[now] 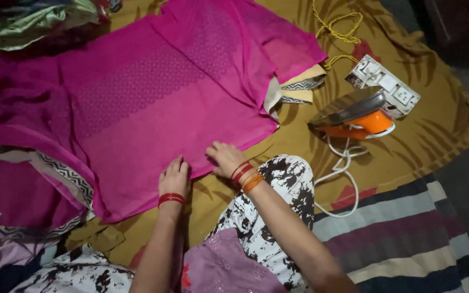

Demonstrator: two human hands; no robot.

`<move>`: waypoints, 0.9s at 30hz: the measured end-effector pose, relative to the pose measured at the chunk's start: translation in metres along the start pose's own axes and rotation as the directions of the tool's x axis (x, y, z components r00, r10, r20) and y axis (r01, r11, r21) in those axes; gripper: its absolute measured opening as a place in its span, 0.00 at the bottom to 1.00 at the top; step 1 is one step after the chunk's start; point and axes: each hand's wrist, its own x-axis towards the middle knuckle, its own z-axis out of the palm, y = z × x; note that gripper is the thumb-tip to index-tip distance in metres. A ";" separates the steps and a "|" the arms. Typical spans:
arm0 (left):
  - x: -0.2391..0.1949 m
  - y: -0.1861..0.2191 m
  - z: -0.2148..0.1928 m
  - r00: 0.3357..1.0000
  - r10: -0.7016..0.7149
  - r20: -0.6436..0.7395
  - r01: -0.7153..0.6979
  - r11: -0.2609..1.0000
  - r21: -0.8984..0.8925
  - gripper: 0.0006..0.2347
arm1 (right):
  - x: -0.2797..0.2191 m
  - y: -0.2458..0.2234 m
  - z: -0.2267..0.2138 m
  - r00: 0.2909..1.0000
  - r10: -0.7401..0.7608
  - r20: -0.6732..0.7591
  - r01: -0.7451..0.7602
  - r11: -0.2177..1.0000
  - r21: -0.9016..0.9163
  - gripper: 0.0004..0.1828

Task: Ironing and folding a pink garment on a flat surface.

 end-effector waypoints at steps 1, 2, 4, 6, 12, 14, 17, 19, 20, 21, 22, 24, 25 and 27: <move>0.001 0.002 -0.001 1.000 -0.005 0.002 0.005 1.000 -0.001 0.16 | 0.000 -0.005 0.001 1.000 -0.003 0.005 0.003 1.000 0.001 0.23; 0.000 0.001 -0.003 1.000 -0.029 0.007 0.029 0.999 -0.032 0.17 | 0.001 -0.012 0.003 0.999 -0.042 0.025 0.044 0.997 -0.060 0.24; 0.000 0.000 -0.006 0.998 -0.061 0.013 0.062 0.996 -0.061 0.18 | 0.005 -0.013 0.018 0.995 -0.088 0.051 0.094 0.989 -0.117 0.26; 0.000 -0.001 -0.008 0.997 -0.070 -0.027 0.067 0.992 -0.106 0.17 | 0.011 0.000 0.044 0.992 -0.120 0.036 0.125 0.967 -0.222 0.15; -0.011 -0.013 -0.009 0.983 -0.093 -0.158 0.062 0.980 -0.189 0.09 | 0.022 0.034 0.056 0.973 0.149 -0.179 -0.186 0.958 -0.216 0.09; -0.015 -0.015 -0.014 0.982 -0.098 -0.159 0.070 0.982 -0.175 0.07 | 0.020 0.032 0.037 0.953 0.247 -0.177 -0.281 0.937 -0.207 0.07; -0.023 -0.017 -0.018 0.986 -0.088 -0.141 0.068 0.988 -0.136 0.07 | 0.013 0.028 0.018 0.903 0.338 -0.264 -0.379 0.918 -0.121 0.07; -0.027 -0.018 -0.015 0.989 -0.083 -0.122 0.069 0.991 -0.115 0.07 | 0.007 0.028 0.016 0.879 0.331 -0.344 -0.368 0.929 -0.047 0.10; -0.028 -0.019 -0.010 0.985 -0.050 -0.163 0.033 0.994 -0.106 0.08 | 0.004 0.030 0.019 0.882 0.272 -0.384 -0.310 0.950 -0.040 0.11; -0.030 -0.020 -0.006 0.979 -0.017 -0.203 -0.003 0.995 -0.096 0.08 | 0.002 0.032 0.022 0.880 0.213 -0.423 -0.251 0.967 -0.035 0.12; -0.028 -0.020 -0.005 0.978 -0.017 -0.207 -0.003 0.995 -0.096 0.08 | 0.003 0.040 0.030 0.880 0.210 -0.426 -0.249 0.968 -0.037 0.12; -0.029 -0.019 -0.002 0.991 -0.003 -0.136 0.000 1.000 -0.023 0.13 | 0.003 0.054 0.049 0.966 0.174 -0.192 -0.219 0.944 -0.247 0.12; -0.028 -0.019 -0.002 0.990 -0.008 -0.138 0.005 1.000 -0.025 0.13 | 0.004 0.044 0.040 0.967 0.170 -0.190 -0.215 0.944 -0.249 0.12; -0.025 -0.015 -0.004 0.995 -0.028 -0.099 0.028 1.000 0.004 0.16 | 0.004 0.024 0.022 0.988 0.119 -0.095 -0.139 0.959 -0.246 0.20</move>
